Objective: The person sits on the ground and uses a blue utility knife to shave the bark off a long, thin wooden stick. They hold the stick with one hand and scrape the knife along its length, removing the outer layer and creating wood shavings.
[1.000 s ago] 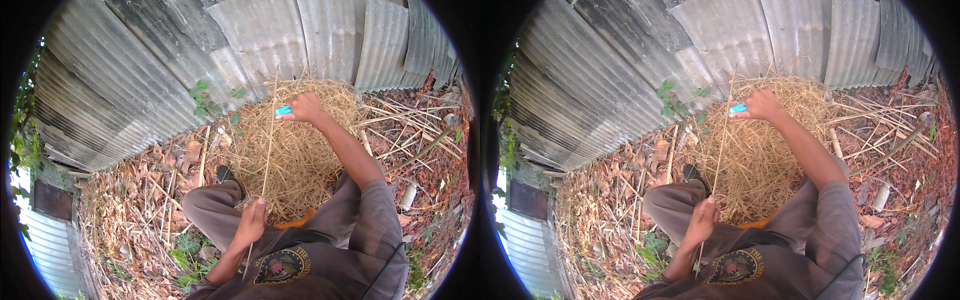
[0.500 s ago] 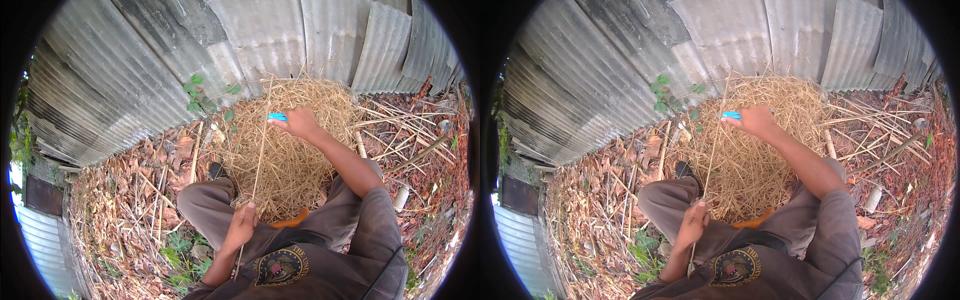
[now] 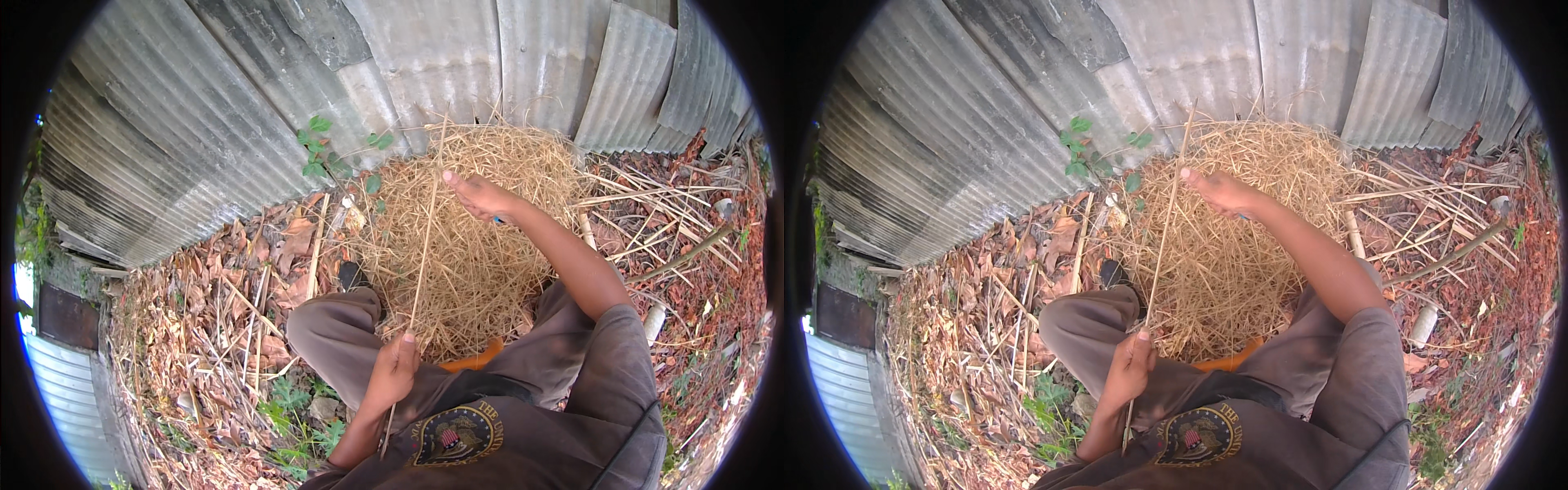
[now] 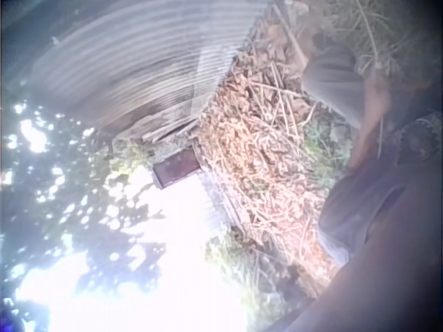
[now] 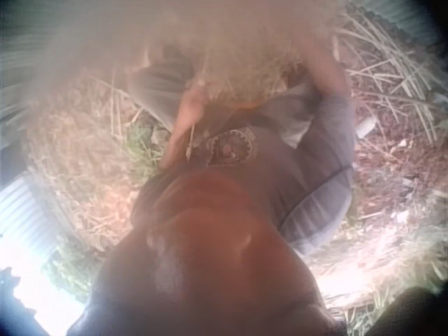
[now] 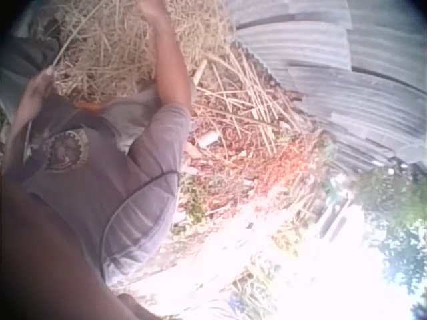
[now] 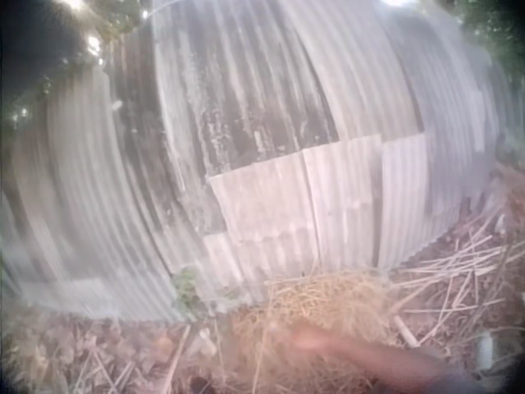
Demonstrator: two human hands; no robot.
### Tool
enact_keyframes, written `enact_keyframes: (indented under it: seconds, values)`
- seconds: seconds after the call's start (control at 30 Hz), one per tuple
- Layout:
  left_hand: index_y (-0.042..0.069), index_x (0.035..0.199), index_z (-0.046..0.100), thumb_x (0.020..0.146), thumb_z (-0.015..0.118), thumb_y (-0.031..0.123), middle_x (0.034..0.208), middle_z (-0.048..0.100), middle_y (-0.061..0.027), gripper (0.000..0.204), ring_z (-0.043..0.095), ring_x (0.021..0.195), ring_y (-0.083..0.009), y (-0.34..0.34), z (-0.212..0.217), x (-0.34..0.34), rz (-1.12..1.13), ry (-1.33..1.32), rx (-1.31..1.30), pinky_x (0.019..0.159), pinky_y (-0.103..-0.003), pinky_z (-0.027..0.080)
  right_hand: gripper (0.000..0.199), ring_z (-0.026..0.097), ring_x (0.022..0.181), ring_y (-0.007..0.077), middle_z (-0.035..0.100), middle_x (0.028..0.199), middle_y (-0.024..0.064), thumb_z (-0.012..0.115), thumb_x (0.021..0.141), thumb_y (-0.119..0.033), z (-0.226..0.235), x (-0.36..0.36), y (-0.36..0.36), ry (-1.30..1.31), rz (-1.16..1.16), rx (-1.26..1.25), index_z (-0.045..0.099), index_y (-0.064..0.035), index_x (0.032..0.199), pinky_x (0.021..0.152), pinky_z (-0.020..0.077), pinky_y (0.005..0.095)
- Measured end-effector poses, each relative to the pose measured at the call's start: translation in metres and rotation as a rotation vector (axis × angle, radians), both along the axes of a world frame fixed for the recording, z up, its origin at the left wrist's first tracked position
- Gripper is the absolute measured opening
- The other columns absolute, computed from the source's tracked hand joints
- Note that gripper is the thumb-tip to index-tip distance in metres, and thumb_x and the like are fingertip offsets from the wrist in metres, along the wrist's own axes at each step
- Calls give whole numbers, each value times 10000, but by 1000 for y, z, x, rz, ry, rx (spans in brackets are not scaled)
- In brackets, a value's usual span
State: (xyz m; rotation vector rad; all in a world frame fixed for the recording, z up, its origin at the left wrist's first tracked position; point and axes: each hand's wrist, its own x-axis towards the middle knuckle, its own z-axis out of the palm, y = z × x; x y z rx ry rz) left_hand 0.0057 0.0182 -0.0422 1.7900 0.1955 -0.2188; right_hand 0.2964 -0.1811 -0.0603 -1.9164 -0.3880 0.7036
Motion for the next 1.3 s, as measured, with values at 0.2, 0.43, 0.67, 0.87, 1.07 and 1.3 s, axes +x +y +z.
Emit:
enact_keyframes:
  seconds: [0.2,0.43,0.67,0.87,1.07,1.3]
  values:
    - [51,682,394,1029,357,245,566,367,24,399,334,519,-71,-3,-4,-4,2,-75,34,493,-267,324,675,270,351,60,255,435,-52,309,847,-772,26,-11,-10,344,77,175,280,-159,565,344,254,239]
    - [42,696,404,1026,367,246,562,368,11,390,341,524,-85,6,-13,-10,-24,-102,92,499,-276,333,729,453,339,162,452,418,37,400,820,-763,-4,-3,-7,-926,-136,-375,574,-72,667,366,381,311]
    - [1,774,449,1005,405,240,589,450,-172,335,453,526,-313,-9,-7,-19,-26,-137,334,535,-394,387,707,542,387,201,539,460,64,427,788,-770,-9,18,-22,-1370,-161,-553,629,-98,700,405,439,380]
    - [-3,808,464,997,414,230,636,486,-234,304,480,573,-421,-9,1,-18,3,-200,408,546,-428,399,797,425,383,187,431,452,49,336,844,-767,-11,13,-5,-294,-1,-96,571,-32,644,389,383,362]
    - [-3,808,464,998,413,232,623,476,-233,306,475,569,-423,-6,-9,-25,-11,-124,333,542,-426,399,778,503,396,164,507,463,48,348,810,-795,-9,-1,-17,-1143,-211,-536,625,-70,742,394,404,326]
    - [-3,826,468,998,406,234,657,493,-274,299,486,674,-496,-13,15,-28,-79,-97,443,562,-472,398,754,599,463,208,571,508,60,366,789,-793,-5,34,-44,-1338,-110,-675,657,-99,826,438,458,368]
